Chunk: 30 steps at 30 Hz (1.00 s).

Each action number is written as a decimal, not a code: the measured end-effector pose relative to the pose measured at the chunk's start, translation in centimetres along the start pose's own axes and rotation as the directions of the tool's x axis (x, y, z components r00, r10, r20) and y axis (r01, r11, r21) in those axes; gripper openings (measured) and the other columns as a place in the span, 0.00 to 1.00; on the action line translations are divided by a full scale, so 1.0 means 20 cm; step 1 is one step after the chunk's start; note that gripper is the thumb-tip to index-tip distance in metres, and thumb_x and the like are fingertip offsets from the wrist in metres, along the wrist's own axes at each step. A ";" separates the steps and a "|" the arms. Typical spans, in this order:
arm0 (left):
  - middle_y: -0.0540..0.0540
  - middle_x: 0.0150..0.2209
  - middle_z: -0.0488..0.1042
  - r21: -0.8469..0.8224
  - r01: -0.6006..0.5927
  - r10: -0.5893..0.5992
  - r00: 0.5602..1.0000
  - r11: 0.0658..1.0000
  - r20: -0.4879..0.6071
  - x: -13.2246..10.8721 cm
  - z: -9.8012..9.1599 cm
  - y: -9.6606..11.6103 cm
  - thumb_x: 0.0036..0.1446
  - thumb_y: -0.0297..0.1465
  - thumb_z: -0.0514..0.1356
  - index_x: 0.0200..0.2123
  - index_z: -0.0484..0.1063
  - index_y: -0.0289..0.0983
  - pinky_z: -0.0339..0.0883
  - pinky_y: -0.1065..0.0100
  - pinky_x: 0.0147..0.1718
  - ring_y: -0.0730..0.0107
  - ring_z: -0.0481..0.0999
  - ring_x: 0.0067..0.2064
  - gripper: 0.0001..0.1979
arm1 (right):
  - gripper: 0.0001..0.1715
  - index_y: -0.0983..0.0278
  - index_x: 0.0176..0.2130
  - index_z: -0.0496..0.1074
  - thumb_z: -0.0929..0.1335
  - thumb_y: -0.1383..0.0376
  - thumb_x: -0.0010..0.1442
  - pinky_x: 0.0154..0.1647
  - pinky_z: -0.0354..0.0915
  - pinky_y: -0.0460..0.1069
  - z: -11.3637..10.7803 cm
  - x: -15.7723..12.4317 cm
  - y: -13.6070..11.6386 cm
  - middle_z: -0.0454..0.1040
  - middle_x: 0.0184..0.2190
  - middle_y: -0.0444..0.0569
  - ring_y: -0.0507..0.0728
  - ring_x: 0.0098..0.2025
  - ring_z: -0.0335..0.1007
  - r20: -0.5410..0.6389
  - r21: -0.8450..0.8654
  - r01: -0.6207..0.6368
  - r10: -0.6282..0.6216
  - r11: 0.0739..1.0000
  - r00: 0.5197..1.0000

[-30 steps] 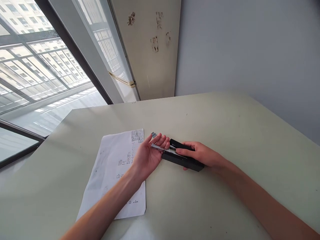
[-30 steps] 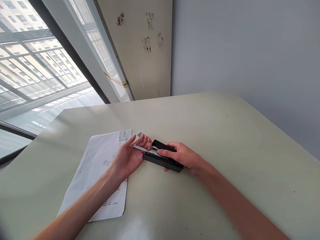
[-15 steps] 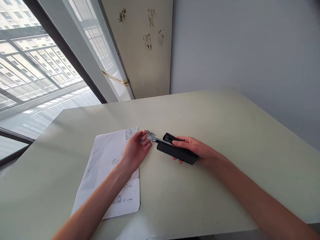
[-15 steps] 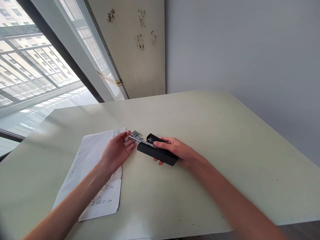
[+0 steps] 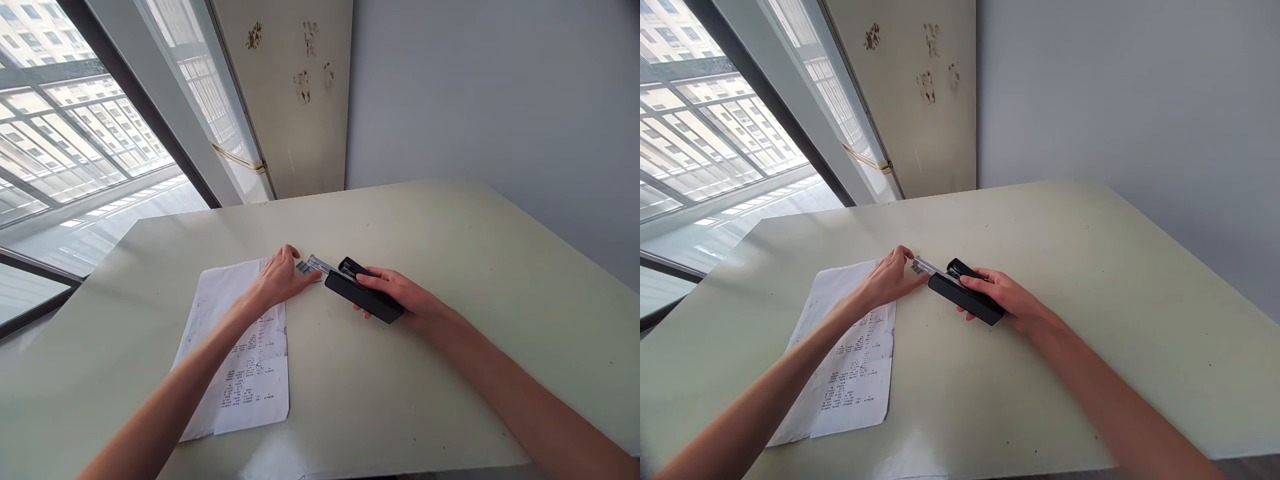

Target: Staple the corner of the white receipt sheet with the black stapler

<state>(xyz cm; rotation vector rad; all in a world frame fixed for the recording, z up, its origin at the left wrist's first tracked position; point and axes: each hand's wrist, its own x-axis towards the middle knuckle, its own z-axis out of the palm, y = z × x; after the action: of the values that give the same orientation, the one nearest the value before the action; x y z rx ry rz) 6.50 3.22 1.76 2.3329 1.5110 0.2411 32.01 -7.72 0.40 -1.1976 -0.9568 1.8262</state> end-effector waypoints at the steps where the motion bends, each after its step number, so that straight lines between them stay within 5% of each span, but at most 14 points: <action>1: 0.38 0.47 0.75 0.008 -0.014 0.014 1.000 1.000 0.013 0.03 0.01 -0.01 0.56 0.57 0.63 0.48 0.64 0.40 0.69 0.53 0.47 0.44 0.77 0.51 0.29 | 0.27 0.61 0.53 0.78 0.75 0.46 0.63 0.32 0.75 0.47 0.00 0.00 0.00 0.84 0.40 0.52 0.56 0.34 0.81 -0.003 0.003 -0.001 0.001 1.000 1.000; 8: 0.37 0.51 0.72 0.012 -0.152 0.151 0.984 0.988 0.090 0.17 0.01 -0.05 0.52 0.53 0.66 0.51 0.65 0.39 0.67 0.49 0.55 0.41 0.72 0.58 0.32 | 0.29 0.61 0.54 0.78 0.75 0.45 0.63 0.32 0.75 0.47 0.00 -0.01 -0.01 0.84 0.38 0.52 0.57 0.33 0.81 -0.011 -0.017 -0.011 0.010 1.000 1.000; 14: 0.36 0.57 0.69 -0.033 -0.260 0.259 0.966 0.965 -0.021 0.06 0.00 -0.07 0.66 0.52 0.56 0.57 0.65 0.39 0.65 0.47 0.60 0.46 0.71 0.60 0.27 | 0.26 0.62 0.54 0.78 0.75 0.48 0.64 0.35 0.77 0.49 -0.01 -0.01 -0.02 0.84 0.41 0.54 0.59 0.40 0.82 0.004 0.030 0.019 -0.019 0.999 1.000; 22: 0.36 0.68 0.62 -0.005 -0.365 0.364 0.929 0.931 -0.071 -0.06 0.09 -0.04 0.57 0.58 0.67 0.67 0.59 0.44 0.55 0.42 0.66 0.41 0.60 0.69 0.43 | 0.25 0.60 0.51 0.78 0.74 0.46 0.64 0.35 0.74 0.49 -0.03 0.00 -0.01 0.84 0.37 0.51 0.57 0.33 0.80 -0.050 0.040 0.007 -0.005 0.999 0.999; 30: 0.36 0.57 0.71 0.111 -0.363 0.373 0.923 0.925 -0.090 0.08 0.07 -0.07 0.65 0.58 0.57 0.56 0.72 0.41 0.62 0.46 0.61 0.44 0.70 0.58 0.30 | 0.27 0.61 0.52 0.78 0.74 0.46 0.64 0.36 0.74 0.50 -0.03 0.01 0.00 0.84 0.39 0.52 0.58 0.34 0.80 -0.068 0.052 0.009 -0.005 0.999 0.998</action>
<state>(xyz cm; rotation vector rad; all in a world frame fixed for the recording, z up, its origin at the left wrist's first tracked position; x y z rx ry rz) 6.47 4.79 -0.17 2.7093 1.1347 0.4062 32.59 -7.32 0.16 -1.2151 -0.8689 1.7825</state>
